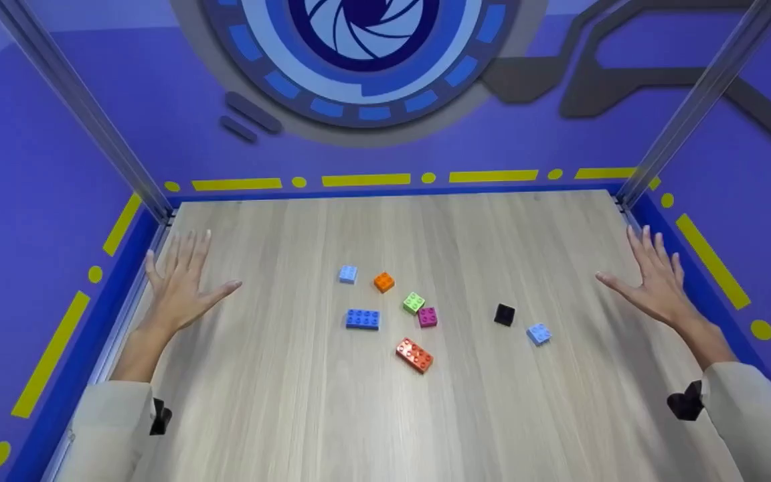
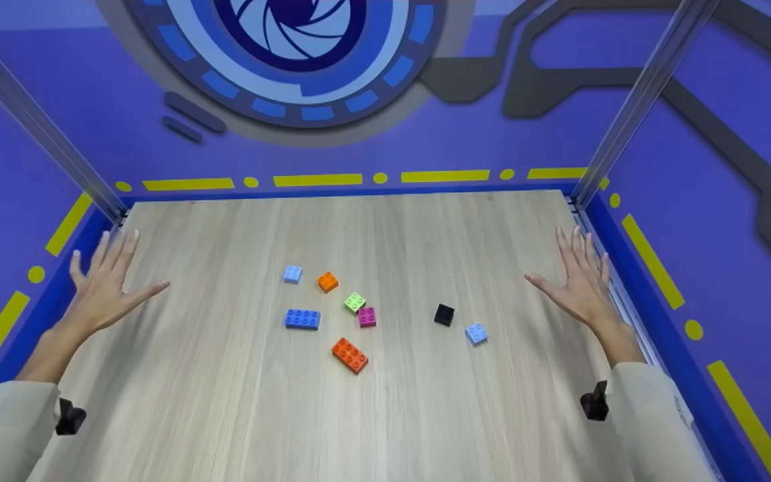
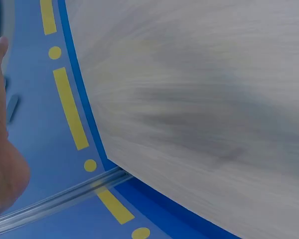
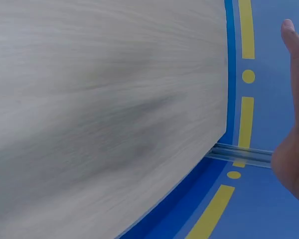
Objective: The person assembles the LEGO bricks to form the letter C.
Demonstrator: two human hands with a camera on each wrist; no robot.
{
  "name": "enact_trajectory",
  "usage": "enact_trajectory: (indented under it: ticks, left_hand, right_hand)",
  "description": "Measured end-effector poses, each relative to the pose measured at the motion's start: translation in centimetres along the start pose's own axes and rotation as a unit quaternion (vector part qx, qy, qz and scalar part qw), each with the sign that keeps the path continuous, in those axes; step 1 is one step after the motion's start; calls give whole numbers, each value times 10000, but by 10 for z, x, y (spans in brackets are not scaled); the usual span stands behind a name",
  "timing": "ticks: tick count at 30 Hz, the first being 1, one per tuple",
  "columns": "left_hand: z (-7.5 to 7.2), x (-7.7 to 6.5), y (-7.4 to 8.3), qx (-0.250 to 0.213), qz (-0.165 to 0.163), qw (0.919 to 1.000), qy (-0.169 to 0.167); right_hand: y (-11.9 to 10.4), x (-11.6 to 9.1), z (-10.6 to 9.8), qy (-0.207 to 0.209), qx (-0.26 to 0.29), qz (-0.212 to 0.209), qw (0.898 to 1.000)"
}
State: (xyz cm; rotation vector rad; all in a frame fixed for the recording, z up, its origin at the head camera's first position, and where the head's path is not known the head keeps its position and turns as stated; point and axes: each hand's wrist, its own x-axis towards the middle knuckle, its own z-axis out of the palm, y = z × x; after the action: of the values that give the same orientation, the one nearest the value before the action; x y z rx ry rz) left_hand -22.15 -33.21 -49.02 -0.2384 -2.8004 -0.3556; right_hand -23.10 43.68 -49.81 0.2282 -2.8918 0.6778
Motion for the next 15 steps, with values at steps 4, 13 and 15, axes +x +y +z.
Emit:
enact_trajectory:
  ticks: [4,13,15]
  left_hand:
    - [3,3,12,-598,-111,9979,-210]
    - [9,7,33,-1057,227,9938,-241]
    - [10,7,37,-1067,282,9935,-267]
  right_hand:
    - [-2,-1,-4,-124,408,116,9990]
    - [-13,-7,-2,-564,1407,529,9870]
    - [-18,-10,2,-600,1554,532,9846]
